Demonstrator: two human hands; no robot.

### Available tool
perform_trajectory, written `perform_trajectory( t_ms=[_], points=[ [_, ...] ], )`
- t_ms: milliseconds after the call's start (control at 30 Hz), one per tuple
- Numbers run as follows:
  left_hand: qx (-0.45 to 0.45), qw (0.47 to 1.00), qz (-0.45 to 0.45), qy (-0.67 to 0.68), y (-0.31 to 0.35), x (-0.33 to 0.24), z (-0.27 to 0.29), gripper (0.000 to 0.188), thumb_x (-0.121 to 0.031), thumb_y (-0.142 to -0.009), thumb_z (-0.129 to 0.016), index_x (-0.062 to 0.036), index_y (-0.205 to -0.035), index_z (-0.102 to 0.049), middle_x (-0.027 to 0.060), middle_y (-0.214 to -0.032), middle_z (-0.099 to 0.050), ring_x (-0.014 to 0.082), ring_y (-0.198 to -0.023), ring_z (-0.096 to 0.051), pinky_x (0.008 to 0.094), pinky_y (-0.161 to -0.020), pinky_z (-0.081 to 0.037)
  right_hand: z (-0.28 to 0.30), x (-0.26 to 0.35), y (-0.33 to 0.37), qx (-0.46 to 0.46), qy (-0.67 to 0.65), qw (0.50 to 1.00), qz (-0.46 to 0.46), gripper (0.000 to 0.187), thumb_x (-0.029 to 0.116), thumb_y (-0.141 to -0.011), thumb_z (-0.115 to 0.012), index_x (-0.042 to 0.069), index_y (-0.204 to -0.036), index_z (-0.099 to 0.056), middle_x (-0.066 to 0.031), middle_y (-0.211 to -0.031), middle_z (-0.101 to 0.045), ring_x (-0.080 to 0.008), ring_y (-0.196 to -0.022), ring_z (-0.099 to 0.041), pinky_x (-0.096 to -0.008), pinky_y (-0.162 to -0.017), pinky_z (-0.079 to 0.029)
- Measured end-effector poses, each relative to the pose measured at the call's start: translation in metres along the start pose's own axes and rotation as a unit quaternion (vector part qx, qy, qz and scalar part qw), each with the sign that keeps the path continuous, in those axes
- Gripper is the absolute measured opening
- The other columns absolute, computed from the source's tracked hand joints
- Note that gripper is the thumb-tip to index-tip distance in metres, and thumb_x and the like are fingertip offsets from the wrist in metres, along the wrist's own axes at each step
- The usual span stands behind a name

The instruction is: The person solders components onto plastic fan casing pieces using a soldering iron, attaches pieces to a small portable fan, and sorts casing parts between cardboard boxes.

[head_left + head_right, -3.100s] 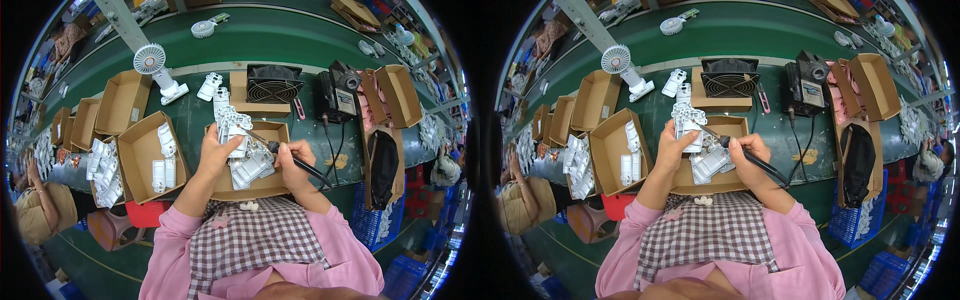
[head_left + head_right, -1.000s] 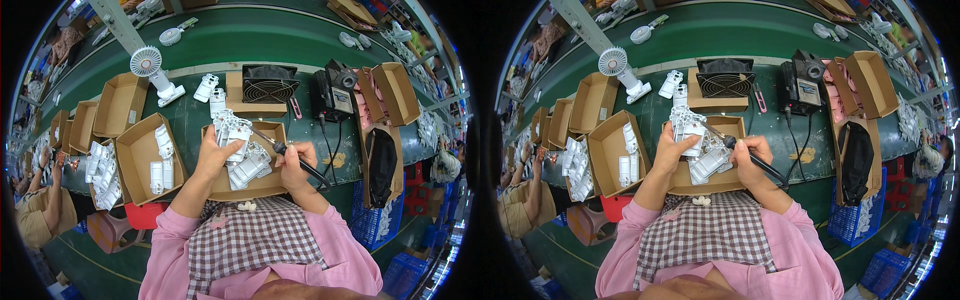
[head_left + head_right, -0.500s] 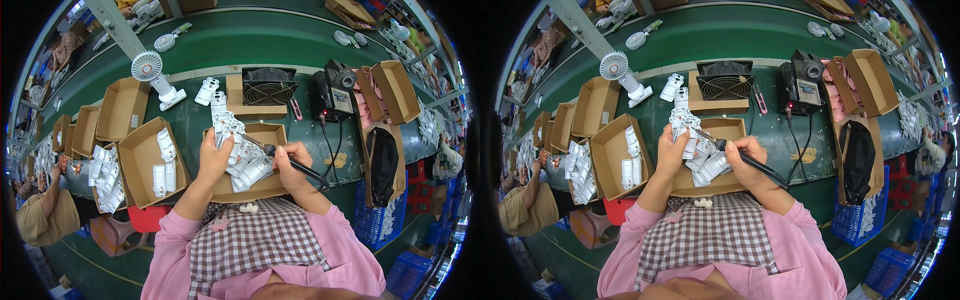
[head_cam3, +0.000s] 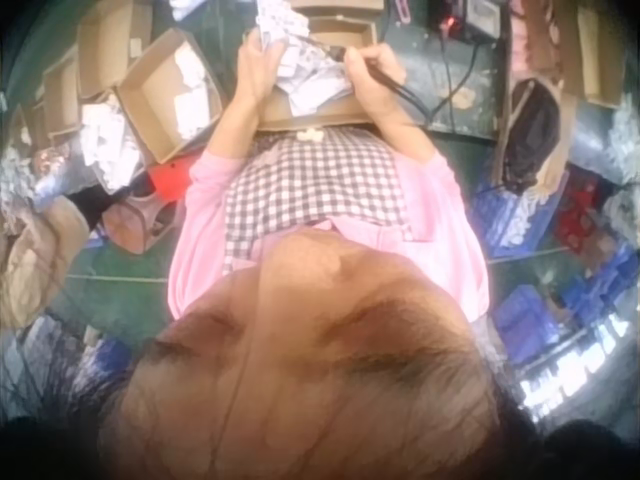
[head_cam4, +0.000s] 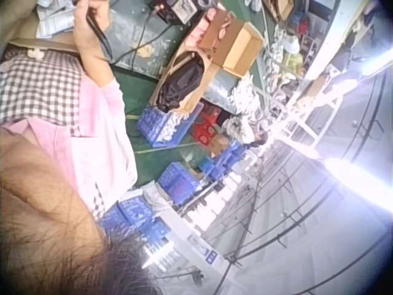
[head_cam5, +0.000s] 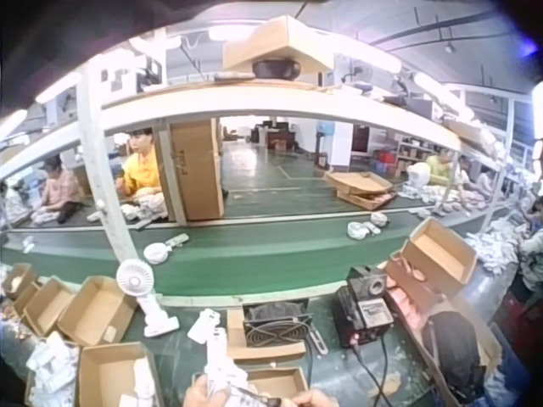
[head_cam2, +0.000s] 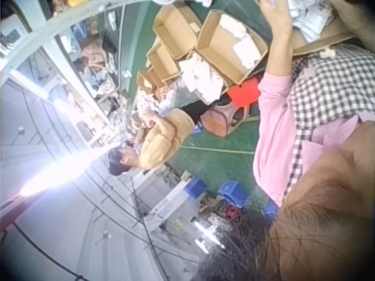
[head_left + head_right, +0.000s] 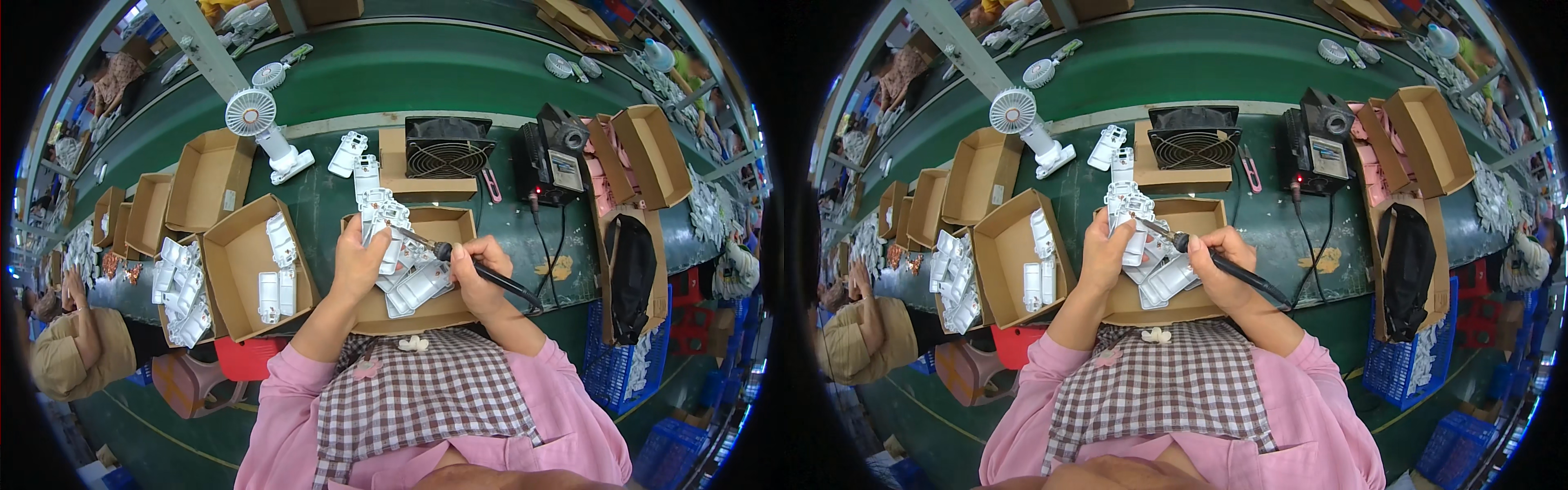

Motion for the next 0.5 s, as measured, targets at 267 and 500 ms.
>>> perform_trajectory(
  t_ms=[267,500],
  points=[
    [0.005,1.0,0.012,-0.006,0.001,0.001,-0.001,0.023,-0.006,-0.087,-0.057,0.0008,-0.109,-0.053,0.0077,-0.092,-0.062,0.0131,-0.067,-0.063,0.0279,-0.049,-0.056,0.0,-0.002,0.002,0.005,0.025,1.0,-0.002,0.014,0.006,-0.09,-0.058,0.003,-0.08,-0.049,-0.0036,-0.06,-0.057,-0.0066,-0.05,-0.053,-0.0203,-0.047,-0.044],
    [0.02,1.0,0.006,-0.008,0.0,0.009,0.004,0.022,-0.008,-0.086,-0.058,0.0019,-0.106,-0.054,0.008,-0.096,-0.062,0.012,-0.076,-0.061,0.0263,-0.061,-0.052,0.003,-0.001,0.005,-0.009,-0.028,0.999,0.019,0.015,0.01,-0.092,-0.056,0.003,-0.082,-0.046,-0.0046,-0.062,-0.055,-0.008,-0.05,-0.052,-0.0214,-0.048,-0.044]
  ],
)
Point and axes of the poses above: each hand's wrist, its own y-axis away from the middle knuckle, its own z-axis out of the back of the hand, x = y × z, the point moved 5 cm from there along -y, towards the middle knuckle
